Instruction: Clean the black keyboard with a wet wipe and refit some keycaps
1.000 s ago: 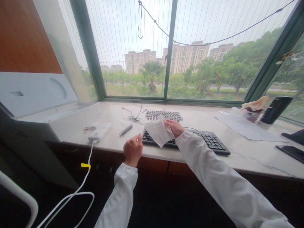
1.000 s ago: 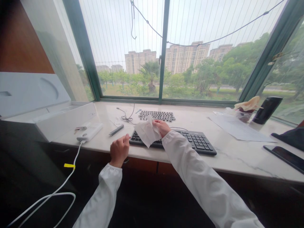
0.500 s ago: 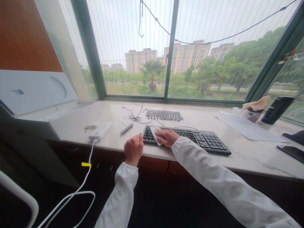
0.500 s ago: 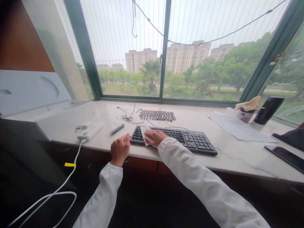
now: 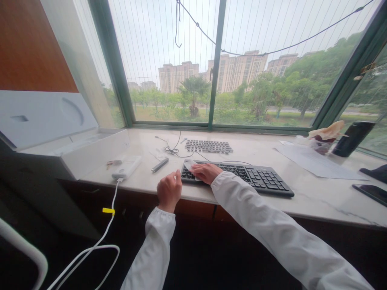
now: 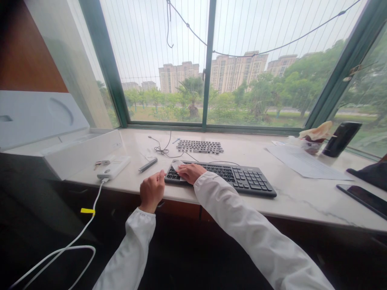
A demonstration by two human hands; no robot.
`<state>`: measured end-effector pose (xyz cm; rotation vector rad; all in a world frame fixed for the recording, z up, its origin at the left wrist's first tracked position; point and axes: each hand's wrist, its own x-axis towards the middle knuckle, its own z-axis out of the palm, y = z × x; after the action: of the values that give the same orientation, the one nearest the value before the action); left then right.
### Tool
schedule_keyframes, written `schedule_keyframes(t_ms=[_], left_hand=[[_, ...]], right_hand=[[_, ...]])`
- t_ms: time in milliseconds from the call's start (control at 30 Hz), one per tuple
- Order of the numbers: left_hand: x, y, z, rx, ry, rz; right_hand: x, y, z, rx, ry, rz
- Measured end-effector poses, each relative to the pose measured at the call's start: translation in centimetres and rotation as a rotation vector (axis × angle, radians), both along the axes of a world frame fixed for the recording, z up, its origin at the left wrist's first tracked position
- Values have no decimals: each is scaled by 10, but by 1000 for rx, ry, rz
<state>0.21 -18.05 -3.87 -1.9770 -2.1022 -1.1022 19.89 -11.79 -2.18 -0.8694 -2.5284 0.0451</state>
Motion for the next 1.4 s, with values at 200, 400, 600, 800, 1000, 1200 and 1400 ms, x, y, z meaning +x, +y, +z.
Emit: schedule_keyframes(t_ms=[200, 400, 600, 800, 1000, 1200, 1400], left_hand=[[1, -1, 2, -19, -2, 6], [1, -2, 3, -27, -2, 6], [1, -2, 3, -16, 0, -2], [1, -3, 3, -27, -10, 1], [-1, -1, 1, 0, -8, -14], [-1, -1, -1, 23, -6, -11], [-1, -1, 1, 21, -13, -10]], right_hand=[[9, 3, 2, 33, -24, 8], [13, 5, -1, 58, -41, 0], [28, 0, 1, 35, -84, -3], [33, 0, 4, 28, -131, 4], [50, 5, 1, 59, -235, 7], [71, -4, 7, 74, -306, 4], [101, -15, 8, 72, -320, -32]])
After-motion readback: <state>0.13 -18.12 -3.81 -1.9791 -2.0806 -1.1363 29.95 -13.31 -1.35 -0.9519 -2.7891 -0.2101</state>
